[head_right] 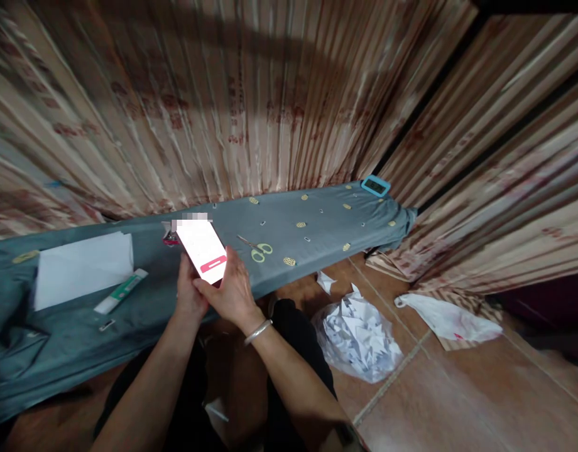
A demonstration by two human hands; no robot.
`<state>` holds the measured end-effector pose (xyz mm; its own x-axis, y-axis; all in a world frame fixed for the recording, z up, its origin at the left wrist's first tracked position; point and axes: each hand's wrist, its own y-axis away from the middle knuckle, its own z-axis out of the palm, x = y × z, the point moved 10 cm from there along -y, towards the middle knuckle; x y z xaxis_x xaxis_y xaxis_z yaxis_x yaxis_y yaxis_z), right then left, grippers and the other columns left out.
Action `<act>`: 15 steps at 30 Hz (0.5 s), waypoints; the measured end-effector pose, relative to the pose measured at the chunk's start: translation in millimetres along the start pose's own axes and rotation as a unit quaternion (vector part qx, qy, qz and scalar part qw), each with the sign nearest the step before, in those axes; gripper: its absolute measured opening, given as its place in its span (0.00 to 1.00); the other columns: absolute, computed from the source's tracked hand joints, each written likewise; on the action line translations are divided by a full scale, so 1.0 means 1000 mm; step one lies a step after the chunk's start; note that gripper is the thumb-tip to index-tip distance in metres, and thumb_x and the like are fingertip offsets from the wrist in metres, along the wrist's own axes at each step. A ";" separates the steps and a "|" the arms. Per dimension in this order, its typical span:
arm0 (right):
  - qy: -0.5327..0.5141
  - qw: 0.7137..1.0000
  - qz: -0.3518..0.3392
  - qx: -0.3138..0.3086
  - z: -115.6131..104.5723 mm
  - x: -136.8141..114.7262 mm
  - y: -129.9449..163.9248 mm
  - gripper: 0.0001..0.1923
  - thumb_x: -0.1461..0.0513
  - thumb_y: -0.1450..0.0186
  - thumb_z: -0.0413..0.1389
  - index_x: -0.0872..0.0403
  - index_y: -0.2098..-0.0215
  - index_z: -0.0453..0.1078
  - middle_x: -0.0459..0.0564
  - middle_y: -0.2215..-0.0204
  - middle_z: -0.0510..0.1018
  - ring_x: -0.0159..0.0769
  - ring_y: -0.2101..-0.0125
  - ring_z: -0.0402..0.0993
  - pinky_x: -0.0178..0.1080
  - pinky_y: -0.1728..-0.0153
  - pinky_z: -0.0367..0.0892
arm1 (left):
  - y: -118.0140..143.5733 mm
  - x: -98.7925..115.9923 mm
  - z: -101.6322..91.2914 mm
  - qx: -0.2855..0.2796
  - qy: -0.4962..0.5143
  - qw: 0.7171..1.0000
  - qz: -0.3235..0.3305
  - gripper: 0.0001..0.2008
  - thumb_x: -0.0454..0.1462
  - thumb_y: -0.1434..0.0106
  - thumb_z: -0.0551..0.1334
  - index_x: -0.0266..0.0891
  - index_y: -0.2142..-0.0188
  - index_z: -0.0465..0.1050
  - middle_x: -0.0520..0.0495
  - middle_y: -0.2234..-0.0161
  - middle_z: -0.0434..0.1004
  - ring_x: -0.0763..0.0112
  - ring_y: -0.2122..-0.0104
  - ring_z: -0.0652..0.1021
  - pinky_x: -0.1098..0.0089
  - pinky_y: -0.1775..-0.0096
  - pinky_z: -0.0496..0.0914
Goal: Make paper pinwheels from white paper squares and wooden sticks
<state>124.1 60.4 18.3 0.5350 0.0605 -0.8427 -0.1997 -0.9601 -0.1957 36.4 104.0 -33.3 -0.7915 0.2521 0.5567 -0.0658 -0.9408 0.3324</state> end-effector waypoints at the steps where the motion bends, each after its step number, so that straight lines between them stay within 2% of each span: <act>1: 0.012 1.000 -0.002 0.009 -0.005 0.000 0.000 0.49 0.51 0.45 0.63 0.60 0.33 0.47 0.68 0.36 0.60 0.56 0.36 0.56 0.56 0.37 0.54 | 0.001 -0.006 0.004 -0.010 0.000 1.000 -0.010 0.21 0.48 0.32 0.53 0.36 0.55 0.76 0.46 0.66 0.83 0.68 0.71 0.81 0.69 0.61 0.75; 6: 0.074 0.996 -0.022 0.036 -0.030 -0.001 0.005 0.42 0.58 0.42 0.60 0.62 0.34 0.49 0.67 0.39 0.65 0.53 0.39 0.63 0.52 0.40 0.60 | 0.008 -0.044 0.019 -0.047 0.008 0.995 -0.087 0.24 0.50 0.33 0.53 0.32 0.55 0.76 0.44 0.67 0.83 0.65 0.69 0.82 0.67 0.58 0.76; 10: 0.083 0.994 0.035 0.068 -0.056 0.023 0.014 0.44 0.60 0.43 0.59 0.63 0.33 0.47 0.66 0.43 0.70 0.54 0.44 0.68 0.53 0.44 0.65 | 0.012 -0.079 0.029 -0.081 -0.017 0.986 -0.144 0.24 0.50 0.33 0.53 0.31 0.56 0.76 0.43 0.66 0.83 0.64 0.64 0.82 0.67 0.54 0.74; 12: 0.030 0.993 0.089 0.076 -0.066 0.049 0.020 0.47 0.58 0.44 0.60 0.60 0.32 0.45 0.63 0.47 0.73 0.52 0.48 0.73 0.53 0.47 0.67 | 0.014 -0.091 0.036 -0.109 -0.040 0.984 -0.138 0.22 0.49 0.35 0.58 0.33 0.56 0.76 0.44 0.63 0.83 0.64 0.61 0.81 0.66 0.53 0.73; 15: -0.134 0.977 0.132 0.102 -0.077 0.087 0.027 0.48 0.56 0.46 0.62 0.56 0.33 0.46 0.58 0.47 0.74 0.46 0.51 0.75 0.49 0.47 0.68 | 0.017 -0.106 0.048 -0.161 -0.096 0.975 -0.116 0.22 0.50 0.40 0.63 0.34 0.58 0.77 0.42 0.58 0.82 0.58 0.52 0.78 0.63 0.47 0.69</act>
<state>228.7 18.4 -21.6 0.2140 -0.0870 -0.9730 -0.4764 -0.8788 -0.0262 148.7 72.2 -49.8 -0.6061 0.4746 0.6383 -0.4403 -0.8685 0.2276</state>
